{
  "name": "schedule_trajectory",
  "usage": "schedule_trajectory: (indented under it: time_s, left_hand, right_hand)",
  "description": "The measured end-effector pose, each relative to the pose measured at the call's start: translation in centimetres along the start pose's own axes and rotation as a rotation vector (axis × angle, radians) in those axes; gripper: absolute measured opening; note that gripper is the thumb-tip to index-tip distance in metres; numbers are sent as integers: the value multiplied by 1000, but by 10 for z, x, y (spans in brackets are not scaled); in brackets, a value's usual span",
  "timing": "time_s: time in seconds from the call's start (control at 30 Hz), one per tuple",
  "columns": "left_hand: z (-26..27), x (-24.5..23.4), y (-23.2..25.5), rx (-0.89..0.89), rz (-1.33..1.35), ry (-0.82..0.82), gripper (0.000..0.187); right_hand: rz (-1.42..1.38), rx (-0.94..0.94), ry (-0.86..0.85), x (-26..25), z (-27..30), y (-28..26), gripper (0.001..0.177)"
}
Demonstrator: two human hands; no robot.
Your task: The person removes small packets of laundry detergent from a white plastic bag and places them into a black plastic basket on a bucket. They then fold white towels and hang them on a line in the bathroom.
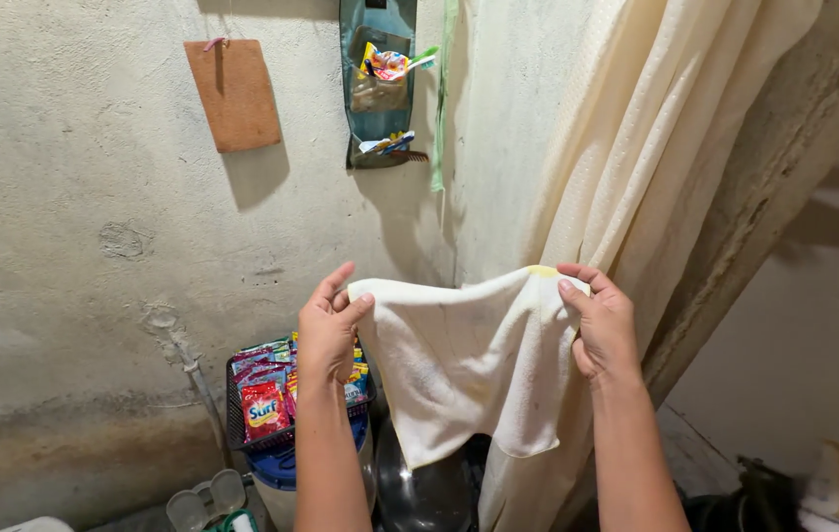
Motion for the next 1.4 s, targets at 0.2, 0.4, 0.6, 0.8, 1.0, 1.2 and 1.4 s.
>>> schedule_trajectory:
  time_s: [0.2,0.4,0.6,0.8,1.0,1.2,1.4]
  left_hand:
    - [5,2,6,143,-170,-42,74]
    - [14,-1,18,224,-690,145,32]
    - [25,4,33,340,-773,225,19]
    - [32,8,39,413,-676,225,16]
    - [34,5,43,436,-673,243,16]
    - [35,8,47,505,-666,174,35]
    - [33,8,50,529,-743,181,39]
  right_hand:
    - [-15,67,-18,1,4,2,21]
    - [0,31,-5,-4,11,1,23]
    - [97,7,51,-14,19,-3,24]
    - [131,-36,71,-21,18,-2,23]
    - [159,-82,112,-25,16,-1,19]
    - [125,-68,69,-20,16,-3,21]
    - [172,-90,65,-17,14,-4,25]
Point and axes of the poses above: each hand's wrist, its own z-axis away from the middle knuckle, its own x-axis out of the palm, y = z × x, the point moved 3 cm from there along -z, towards the middle knuckle, and after that the axes turned 8 degrees about x, right-handed, at the moved point
